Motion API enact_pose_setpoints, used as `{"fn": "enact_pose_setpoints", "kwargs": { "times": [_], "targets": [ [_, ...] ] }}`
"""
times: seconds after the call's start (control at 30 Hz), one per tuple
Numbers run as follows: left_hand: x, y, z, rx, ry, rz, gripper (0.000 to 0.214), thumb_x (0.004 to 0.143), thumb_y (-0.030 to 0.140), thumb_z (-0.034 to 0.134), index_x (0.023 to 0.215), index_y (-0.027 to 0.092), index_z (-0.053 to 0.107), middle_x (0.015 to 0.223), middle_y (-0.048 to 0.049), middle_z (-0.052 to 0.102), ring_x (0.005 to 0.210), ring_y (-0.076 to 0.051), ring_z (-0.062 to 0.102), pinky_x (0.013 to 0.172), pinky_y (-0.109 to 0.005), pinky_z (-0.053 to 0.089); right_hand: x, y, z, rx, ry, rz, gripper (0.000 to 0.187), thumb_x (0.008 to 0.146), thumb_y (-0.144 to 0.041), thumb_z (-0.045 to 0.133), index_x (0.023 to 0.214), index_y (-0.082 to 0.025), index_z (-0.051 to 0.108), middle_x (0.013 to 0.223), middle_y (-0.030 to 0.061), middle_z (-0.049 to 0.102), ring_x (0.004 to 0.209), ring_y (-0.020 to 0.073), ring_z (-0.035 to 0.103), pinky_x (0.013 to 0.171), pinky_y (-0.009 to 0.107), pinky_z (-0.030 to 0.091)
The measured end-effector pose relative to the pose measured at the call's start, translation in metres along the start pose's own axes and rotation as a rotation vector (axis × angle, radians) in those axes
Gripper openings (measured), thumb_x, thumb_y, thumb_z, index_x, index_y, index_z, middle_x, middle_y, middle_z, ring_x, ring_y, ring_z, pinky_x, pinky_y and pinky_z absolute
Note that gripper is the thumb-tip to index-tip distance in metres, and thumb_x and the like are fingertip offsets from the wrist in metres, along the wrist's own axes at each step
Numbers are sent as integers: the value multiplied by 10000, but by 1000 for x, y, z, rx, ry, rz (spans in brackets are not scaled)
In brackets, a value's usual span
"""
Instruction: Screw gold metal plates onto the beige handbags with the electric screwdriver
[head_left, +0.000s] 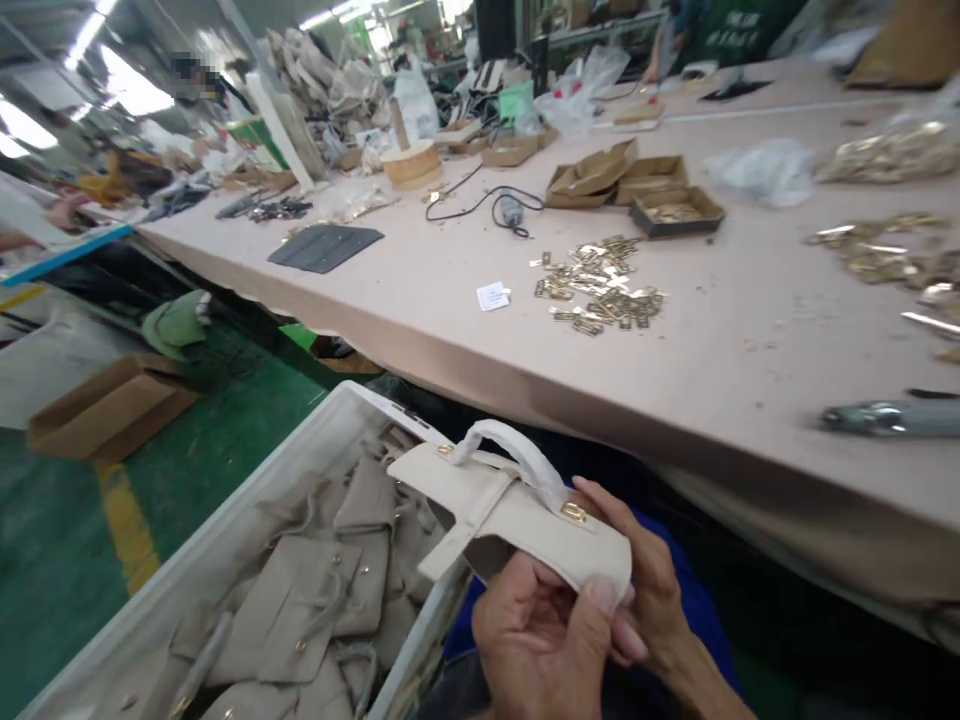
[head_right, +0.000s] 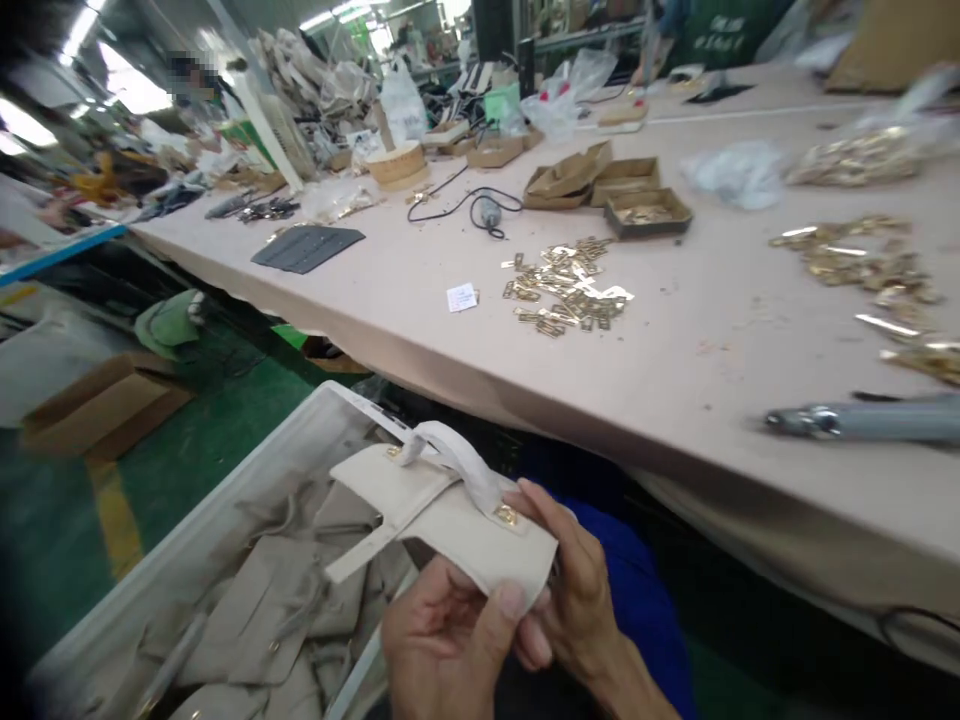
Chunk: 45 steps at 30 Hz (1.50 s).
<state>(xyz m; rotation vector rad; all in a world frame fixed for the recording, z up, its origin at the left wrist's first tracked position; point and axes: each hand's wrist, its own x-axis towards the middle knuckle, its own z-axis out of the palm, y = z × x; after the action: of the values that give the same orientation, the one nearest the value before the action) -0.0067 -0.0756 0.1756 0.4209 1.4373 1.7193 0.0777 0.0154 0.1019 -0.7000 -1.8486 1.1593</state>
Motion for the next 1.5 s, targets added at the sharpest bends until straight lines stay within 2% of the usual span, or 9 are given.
{"fn": "enact_pose_setpoints", "kwargs": {
  "times": [0.07, 0.17, 0.37, 0.5, 0.7, 0.83, 0.97, 1.27, 1.5],
  "targets": [
    [-5, -7, 16, -29, -157, -108, 349, 784, 505, 827, 808, 174, 720, 707, -116, 778, 492, -188, 681, 487, -277, 543, -4, 6, -25, -19, 95, 56, 418, 857, -449, 711, 1210, -225, 706, 1017, 102, 783, 774, 263, 760, 653, 329, 625],
    [-10, -19, 25, 46, -259, -128, 346, 784, 498, 827, 813, 168, 728, 792, -132, 792, 591, -206, 724, 550, -277, 569, -20, 14, -67, -60, 152, 207, 235, 873, -386, 695, 1034, -222, 746, 950, 76, 789, 755, 228, 751, 634, 271, 591],
    [-3, -23, 12, 257, -18, 98, 308, 877, 492, 732, 815, 191, 719, 696, -69, 752, 511, -164, 657, 510, -260, 553, -68, 26, -111, -60, 223, 406, 248, 904, -401, 694, 1078, -236, 758, 1069, 89, 776, 945, 267, 739, 814, 320, 589],
    [24, -11, 20, 122, -123, -123, 461, 848, 528, 748, 1094, 139, 718, 752, -104, 772, 513, -194, 679, 450, -270, 550, -79, 34, -116, -12, 245, 438, 253, 876, -418, 731, 1042, -231, 770, 1058, 84, 776, 954, 272, 732, 812, 315, 577],
    [46, -17, 41, -23, -331, -311, 462, 623, 248, 950, 1012, 69, 777, 864, -166, 800, 674, -196, 746, 630, -258, 622, -77, 40, -120, 10, 284, 485, 279, 886, -451, 712, 1020, -213, 767, 1021, 76, 771, 952, 279, 715, 838, 337, 555],
    [42, -39, 48, -24, -350, -175, 426, 649, 199, 933, 1039, 106, 789, 885, -150, 811, 733, -244, 781, 676, -300, 649, -79, 51, -124, 34, 242, 502, 277, 913, -443, 673, 1020, -204, 761, 995, 68, 762, 947, 272, 699, 836, 343, 536],
    [33, -48, 51, 138, -342, 48, 173, 760, 243, 870, 874, 130, 807, 859, -131, 811, 729, -279, 789, 678, -338, 666, -82, 62, -126, 82, 219, 506, 275, 902, -434, 684, 1012, -193, 758, 966, 62, 758, 918, 262, 689, 816, 337, 525],
    [30, -45, 51, 138, -471, -21, 297, 786, 254, 851, 1033, 112, 765, 915, -154, 814, 776, -294, 795, 708, -345, 666, -84, 73, -129, 145, 232, 529, 221, 857, -340, 690, 986, -177, 766, 898, 42, 745, 840, 219, 654, 755, 293, 481],
    [7, -33, 58, 288, -437, 200, 88, 838, 240, 791, 872, 160, 806, 820, -80, 809, 680, -233, 778, 647, -298, 654, -85, 78, -126, 198, 248, 549, 174, 807, -301, 718, 905, -160, 747, 822, 27, 706, 791, 190, 612, 716, 273, 446]
  ]
}}
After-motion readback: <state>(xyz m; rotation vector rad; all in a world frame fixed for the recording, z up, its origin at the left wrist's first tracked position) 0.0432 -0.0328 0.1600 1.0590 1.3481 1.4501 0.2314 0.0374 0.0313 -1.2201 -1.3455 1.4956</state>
